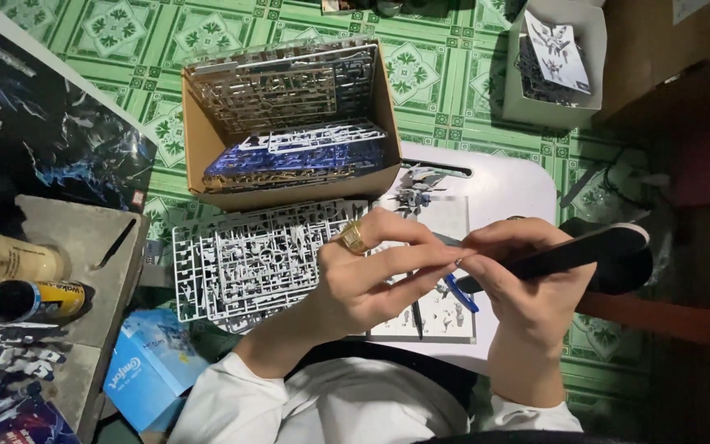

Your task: The person files a small plastic model part with a sanding stick, then picks up a new part from a sprue and continues filing it. The person works at a table with model parts, tools, and an instruction sheet.

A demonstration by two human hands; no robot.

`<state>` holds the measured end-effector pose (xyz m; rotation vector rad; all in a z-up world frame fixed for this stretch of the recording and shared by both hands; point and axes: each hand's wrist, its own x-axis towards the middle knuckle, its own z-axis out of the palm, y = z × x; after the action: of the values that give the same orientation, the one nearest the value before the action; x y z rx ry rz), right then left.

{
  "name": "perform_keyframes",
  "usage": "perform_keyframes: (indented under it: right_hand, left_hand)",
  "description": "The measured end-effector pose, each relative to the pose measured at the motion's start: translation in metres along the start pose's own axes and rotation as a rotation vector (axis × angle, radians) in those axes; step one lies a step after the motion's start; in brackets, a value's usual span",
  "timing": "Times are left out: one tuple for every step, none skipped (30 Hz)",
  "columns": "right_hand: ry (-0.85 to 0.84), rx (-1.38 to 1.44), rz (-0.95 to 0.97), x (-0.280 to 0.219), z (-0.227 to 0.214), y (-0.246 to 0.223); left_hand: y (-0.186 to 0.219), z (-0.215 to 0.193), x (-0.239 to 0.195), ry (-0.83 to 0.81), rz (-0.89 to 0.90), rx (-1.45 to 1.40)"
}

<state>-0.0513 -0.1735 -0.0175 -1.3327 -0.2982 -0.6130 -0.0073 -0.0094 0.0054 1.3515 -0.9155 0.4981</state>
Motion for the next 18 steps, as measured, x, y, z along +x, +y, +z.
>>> perform_keyframes:
  right_hand:
    - [-0.001, -0.026, -0.020, 0.000, -0.002, 0.000]
    - [-0.001, -0.051, -0.040, 0.000, -0.004, 0.000]
    - [0.000, -0.051, -0.038, 0.001, -0.004, 0.000]
    - [-0.006, -0.042, -0.049, 0.001, -0.004, -0.001]
    - [-0.012, -0.034, -0.063, 0.003, -0.004, -0.002]
    - [-0.011, -0.035, -0.064, 0.000, -0.006, -0.006]
    - [-0.002, -0.135, -0.010, -0.003, -0.007, -0.011]
    - [0.006, -0.234, 0.044, -0.006, -0.008, -0.015]
    - [0.006, -0.234, 0.043, -0.007, -0.007, -0.015]
    - [0.026, -0.233, 0.044, -0.007, -0.006, -0.015]
    - [0.047, -0.232, 0.045, -0.008, -0.006, -0.015]
    - [0.047, -0.232, 0.044, -0.008, -0.006, -0.015]
    - [0.032, -0.252, 0.036, -0.009, -0.006, -0.015]
    - [0.018, -0.271, 0.029, -0.009, -0.007, -0.015]
    - [0.022, -0.273, 0.029, -0.009, -0.007, -0.017]
    - [0.027, -0.366, 0.048, -0.009, -0.007, -0.019]
    - [0.029, -0.456, 0.074, -0.010, -0.007, -0.022]
    - [0.030, -0.455, 0.081, -0.011, -0.008, -0.022]
  left_hand:
    - [0.000, 0.000, 0.001, -0.014, 0.015, 0.001]
    - [0.000, 0.000, 0.002, -0.027, 0.030, 0.003]
    - [0.000, 0.001, 0.003, -0.028, 0.028, 0.002]
    - [-0.001, 0.002, 0.003, -0.032, 0.041, 0.010]
    - [-0.003, 0.003, 0.004, -0.037, 0.058, 0.018]
    - [-0.003, 0.001, 0.004, -0.037, 0.059, 0.017]
    - [-0.004, -0.002, 0.004, -0.140, 0.085, 0.072]
    - [-0.005, -0.005, 0.004, -0.243, 0.109, 0.128]
    - [-0.006, -0.004, 0.003, -0.243, 0.110, 0.128]
    - [-0.007, -0.002, 0.003, -0.219, 0.092, 0.103]
    - [-0.008, 0.000, 0.002, -0.196, 0.073, 0.077]
    - [-0.010, 0.001, 0.002, -0.196, 0.074, 0.076]
    - [-0.011, 0.003, 0.002, -0.168, 0.045, 0.029]
    - [-0.012, 0.004, 0.001, -0.141, 0.016, -0.018]
    - [-0.012, 0.004, 0.002, -0.144, 0.015, -0.021]
    - [-0.012, 0.004, 0.003, -0.143, 0.026, 0.016]
    - [-0.011, 0.004, 0.003, -0.140, 0.030, 0.056]
    - [-0.010, 0.004, 0.002, -0.142, 0.023, 0.056]
